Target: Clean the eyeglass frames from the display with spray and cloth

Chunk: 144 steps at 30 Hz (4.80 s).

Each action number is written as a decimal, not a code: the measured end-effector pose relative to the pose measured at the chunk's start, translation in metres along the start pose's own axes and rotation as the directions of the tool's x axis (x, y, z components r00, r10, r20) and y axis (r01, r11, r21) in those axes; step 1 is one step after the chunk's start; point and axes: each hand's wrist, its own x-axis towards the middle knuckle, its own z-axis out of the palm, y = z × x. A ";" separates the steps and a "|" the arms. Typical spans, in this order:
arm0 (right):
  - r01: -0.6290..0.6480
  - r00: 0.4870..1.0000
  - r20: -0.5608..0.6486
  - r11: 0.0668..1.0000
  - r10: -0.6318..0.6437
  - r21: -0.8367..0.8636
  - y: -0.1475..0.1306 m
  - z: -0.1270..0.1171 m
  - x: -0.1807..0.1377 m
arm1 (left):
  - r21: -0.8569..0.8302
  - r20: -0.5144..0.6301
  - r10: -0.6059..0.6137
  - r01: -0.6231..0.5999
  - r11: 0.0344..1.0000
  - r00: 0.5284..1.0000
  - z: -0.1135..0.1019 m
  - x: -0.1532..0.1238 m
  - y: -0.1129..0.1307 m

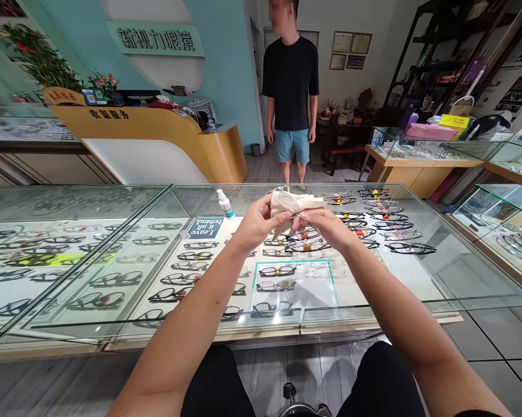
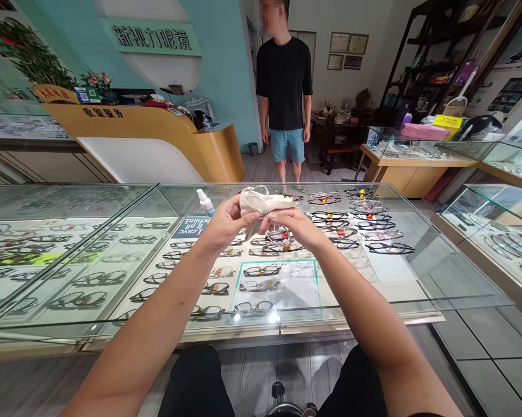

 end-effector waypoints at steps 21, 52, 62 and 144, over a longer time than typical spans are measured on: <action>0.184 0.936 -0.292 0.981 -0.195 -0.065 0.007 -0.004 0.004 | -0.102 -0.160 -0.077 0.061 0.993 0.984 0.005 0.007 -0.027; 0.102 0.973 -0.228 0.959 -0.041 0.263 0.007 0.016 0.006 | -0.014 0.249 -0.212 0.222 0.975 0.945 0.014 -0.006 -0.025; 0.104 0.971 -0.237 0.961 -0.042 0.256 0.014 0.015 0.006 | 0.007 0.162 -0.213 0.214 0.977 0.964 0.022 -0.011 -0.027; 0.085 0.934 -0.352 0.912 0.068 0.401 0.012 0.024 0.003 | -0.063 0.122 -0.136 0.145 0.987 0.983 0.040 -0.020 -0.025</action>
